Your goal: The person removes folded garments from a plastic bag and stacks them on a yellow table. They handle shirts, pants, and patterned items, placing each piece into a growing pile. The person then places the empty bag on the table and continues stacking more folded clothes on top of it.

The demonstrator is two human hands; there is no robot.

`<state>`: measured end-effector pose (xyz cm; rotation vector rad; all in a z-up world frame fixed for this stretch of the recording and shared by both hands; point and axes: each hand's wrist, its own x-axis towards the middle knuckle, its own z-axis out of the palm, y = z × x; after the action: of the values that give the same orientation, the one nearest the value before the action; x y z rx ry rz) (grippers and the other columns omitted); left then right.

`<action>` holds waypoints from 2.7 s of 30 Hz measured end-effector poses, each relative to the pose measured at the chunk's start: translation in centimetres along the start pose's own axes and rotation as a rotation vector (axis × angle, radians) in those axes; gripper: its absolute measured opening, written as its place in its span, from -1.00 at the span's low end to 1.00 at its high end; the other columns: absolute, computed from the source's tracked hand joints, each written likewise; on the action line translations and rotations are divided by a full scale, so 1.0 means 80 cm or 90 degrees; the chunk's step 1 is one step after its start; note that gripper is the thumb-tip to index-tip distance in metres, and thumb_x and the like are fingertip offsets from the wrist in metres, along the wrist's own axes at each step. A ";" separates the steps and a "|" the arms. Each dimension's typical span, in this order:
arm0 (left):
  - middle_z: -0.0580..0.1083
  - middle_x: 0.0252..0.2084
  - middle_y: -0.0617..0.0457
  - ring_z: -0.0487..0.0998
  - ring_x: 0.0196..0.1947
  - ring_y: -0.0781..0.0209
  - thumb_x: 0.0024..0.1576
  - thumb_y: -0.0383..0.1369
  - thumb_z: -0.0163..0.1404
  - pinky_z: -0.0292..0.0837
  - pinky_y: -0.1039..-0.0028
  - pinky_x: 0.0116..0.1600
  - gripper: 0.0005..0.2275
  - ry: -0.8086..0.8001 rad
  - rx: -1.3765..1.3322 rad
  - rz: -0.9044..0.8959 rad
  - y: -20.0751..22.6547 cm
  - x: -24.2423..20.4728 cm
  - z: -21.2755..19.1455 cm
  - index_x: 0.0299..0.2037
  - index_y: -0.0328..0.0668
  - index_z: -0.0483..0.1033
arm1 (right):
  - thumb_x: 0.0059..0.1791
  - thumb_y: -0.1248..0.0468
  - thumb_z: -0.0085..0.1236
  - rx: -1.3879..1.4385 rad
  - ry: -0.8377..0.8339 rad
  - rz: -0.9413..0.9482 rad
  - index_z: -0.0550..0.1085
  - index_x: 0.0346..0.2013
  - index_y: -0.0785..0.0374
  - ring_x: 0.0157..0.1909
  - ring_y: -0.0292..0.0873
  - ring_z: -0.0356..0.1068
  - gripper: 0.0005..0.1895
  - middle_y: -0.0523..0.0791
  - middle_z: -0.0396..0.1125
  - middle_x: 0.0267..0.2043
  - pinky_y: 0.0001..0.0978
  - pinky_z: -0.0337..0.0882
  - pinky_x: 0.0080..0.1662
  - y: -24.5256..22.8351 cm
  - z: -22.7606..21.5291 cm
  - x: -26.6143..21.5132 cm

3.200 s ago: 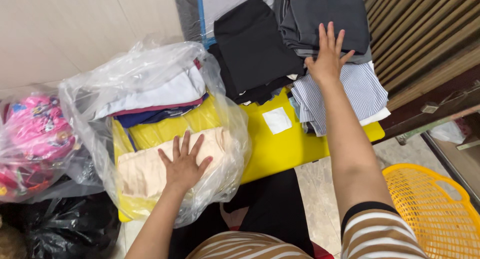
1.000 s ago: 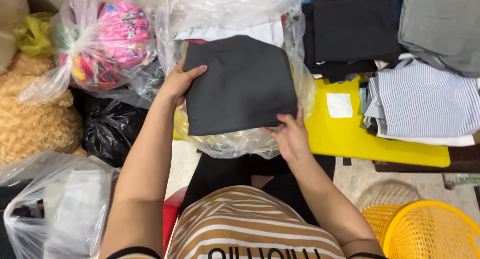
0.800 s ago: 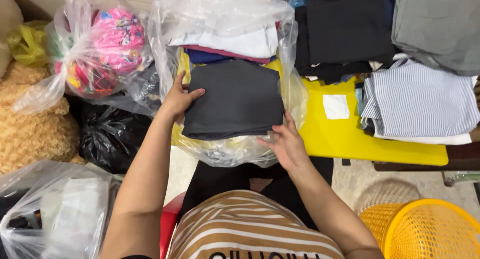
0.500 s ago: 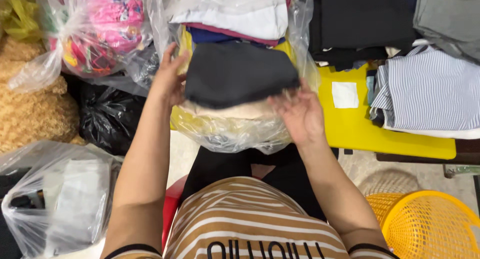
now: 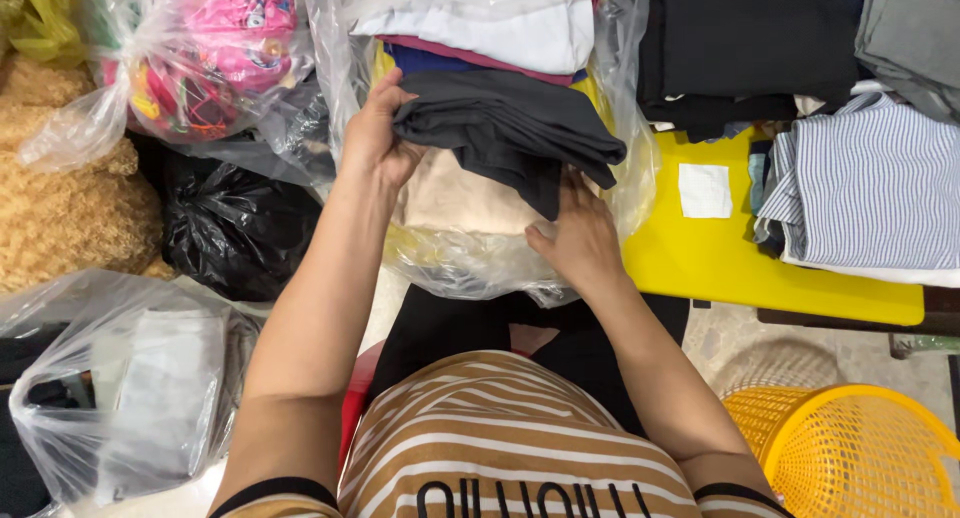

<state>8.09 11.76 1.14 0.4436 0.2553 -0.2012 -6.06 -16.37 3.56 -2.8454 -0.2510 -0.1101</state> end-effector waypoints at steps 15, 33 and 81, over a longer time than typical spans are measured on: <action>0.41 -0.08 -0.16 0.55 -0.25 0.02 0.13 -0.62 -0.12 0.62 0.12 -0.16 -0.41 0.022 -0.028 0.016 -0.005 0.008 0.005 0.42 -0.12 0.13 | -0.04 0.24 0.11 0.028 -0.026 -0.182 0.52 0.11 -0.04 0.14 -0.07 0.42 -0.60 -0.19 0.45 0.11 0.05 0.29 0.14 -0.054 -0.063 -0.001; -0.02 0.55 -0.21 0.37 0.26 -0.42 -0.09 0.46 -0.22 0.48 -0.28 0.03 -0.01 -0.188 0.408 -0.143 0.041 -0.200 0.013 0.54 0.33 -0.23 | 0.07 0.44 0.00 0.071 0.308 -0.298 0.55 -0.06 0.21 -0.18 0.04 0.51 -0.78 -0.04 0.51 -0.13 -0.18 0.43 -0.14 -0.100 -0.252 0.066; 0.54 -0.08 0.04 0.48 0.08 0.01 -0.08 -0.36 0.26 -0.08 -0.11 0.42 -0.35 -0.343 1.417 0.279 0.008 -0.157 0.071 0.30 0.13 0.36 | -0.08 0.29 0.23 0.050 0.220 -0.245 0.48 -0.29 0.10 0.47 0.02 0.21 -0.89 -0.25 0.44 0.12 0.29 -0.29 0.49 0.041 -0.067 -0.058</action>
<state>-2.54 11.52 9.95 2.5611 -0.7685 -0.0823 -10.33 -21.73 7.36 -2.6071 -0.7015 -0.6452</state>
